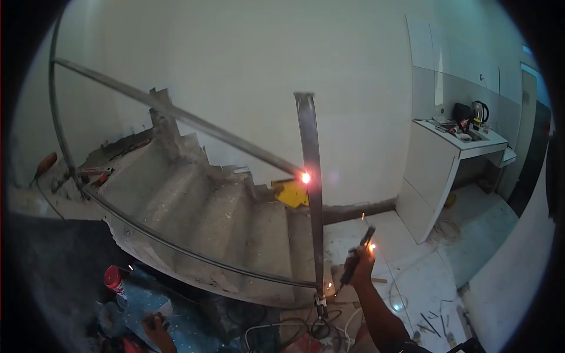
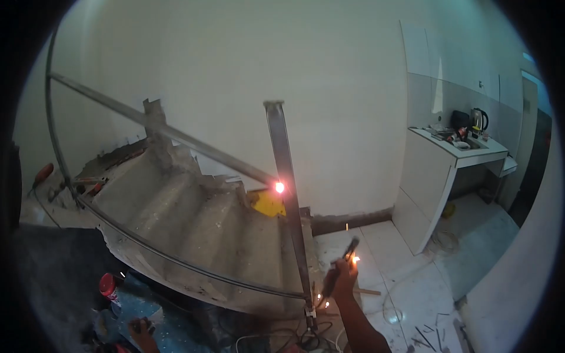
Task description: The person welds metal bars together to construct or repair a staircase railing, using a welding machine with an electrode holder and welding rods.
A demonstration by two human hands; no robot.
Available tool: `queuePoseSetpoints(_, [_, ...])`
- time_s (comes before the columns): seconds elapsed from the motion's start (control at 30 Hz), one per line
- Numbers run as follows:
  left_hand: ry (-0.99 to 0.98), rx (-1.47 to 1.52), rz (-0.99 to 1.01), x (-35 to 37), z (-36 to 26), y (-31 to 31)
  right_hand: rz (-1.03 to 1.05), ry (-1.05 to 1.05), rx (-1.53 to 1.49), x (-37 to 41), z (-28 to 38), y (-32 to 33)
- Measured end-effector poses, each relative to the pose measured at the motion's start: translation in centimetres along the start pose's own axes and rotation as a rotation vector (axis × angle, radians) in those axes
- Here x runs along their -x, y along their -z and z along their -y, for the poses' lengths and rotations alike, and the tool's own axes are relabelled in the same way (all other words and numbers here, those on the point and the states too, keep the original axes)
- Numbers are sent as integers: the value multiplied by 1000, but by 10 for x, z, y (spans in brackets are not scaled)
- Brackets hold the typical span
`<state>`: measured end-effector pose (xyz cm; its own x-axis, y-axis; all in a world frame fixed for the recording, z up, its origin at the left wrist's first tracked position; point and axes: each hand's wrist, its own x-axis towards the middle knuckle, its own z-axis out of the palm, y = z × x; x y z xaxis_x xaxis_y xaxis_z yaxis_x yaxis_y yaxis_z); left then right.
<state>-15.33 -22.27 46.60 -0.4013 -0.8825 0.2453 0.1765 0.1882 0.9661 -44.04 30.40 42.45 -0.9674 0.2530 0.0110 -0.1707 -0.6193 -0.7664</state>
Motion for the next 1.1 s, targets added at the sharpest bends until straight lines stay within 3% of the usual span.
queuePoseSetpoints(0.07, [82, -17, -22, -9, -26, 6, -272, -340, -108, 38, 11, 16])
queuePoseSetpoints(0.1, [132, -10, -26, -5, -49, 8, -308, -359, -90, 62, 18, 28])
queuePoseSetpoints(0.17, [233, -2, -55, -5, -93, 16, -467, -748, -276, 116, 36, 39])
queuePoseSetpoints(0.23, [298, -87, -40, -16, -88, 44, -536, -799, -106, 169, 62, 21])
queuePoseSetpoints(0.33, [282, -238, 47, -4, -159, 32, -587, -893, 113, 220, 106, -7])
queuePoseSetpoints(0.4, [361, -277, 97, -1, -190, 17, -447, -796, 128, 219, 135, -33])
queuePoseSetpoints(0.47, [379, -269, 182, 4, -204, 0, -491, -768, 31, 202, 175, -62])
queuePoseSetpoints(0.53, [398, -251, 237, 12, -205, -20, -397, -694, -78, 183, 231, -99])
queuePoseSetpoints(0.6, [382, -235, 257, 27, -216, -47, -356, -526, -122, 167, 288, -134])
queuePoseSetpoints(0.73, [309, -168, 274, 69, -233, -106, -123, 45, -83, 131, 393, -171])
queuePoseSetpoints(0.83, [348, -138, 221, 111, -230, -149, -7, 71, -31, 91, 407, -153])
queuePoseSetpoints(0.97, [389, -170, 129, 195, -224, -200, 134, -308, 4, 69, 392, -94])
queuePoseSetpoints(1.03, [421, -47, 101, 241, -214, -213, 153, -309, 189, 61, 391, -70])
queuePoseSetpoints(1.1, [444, -146, 71, 279, -218, -217, 189, -287, 334, 53, 395, -37])
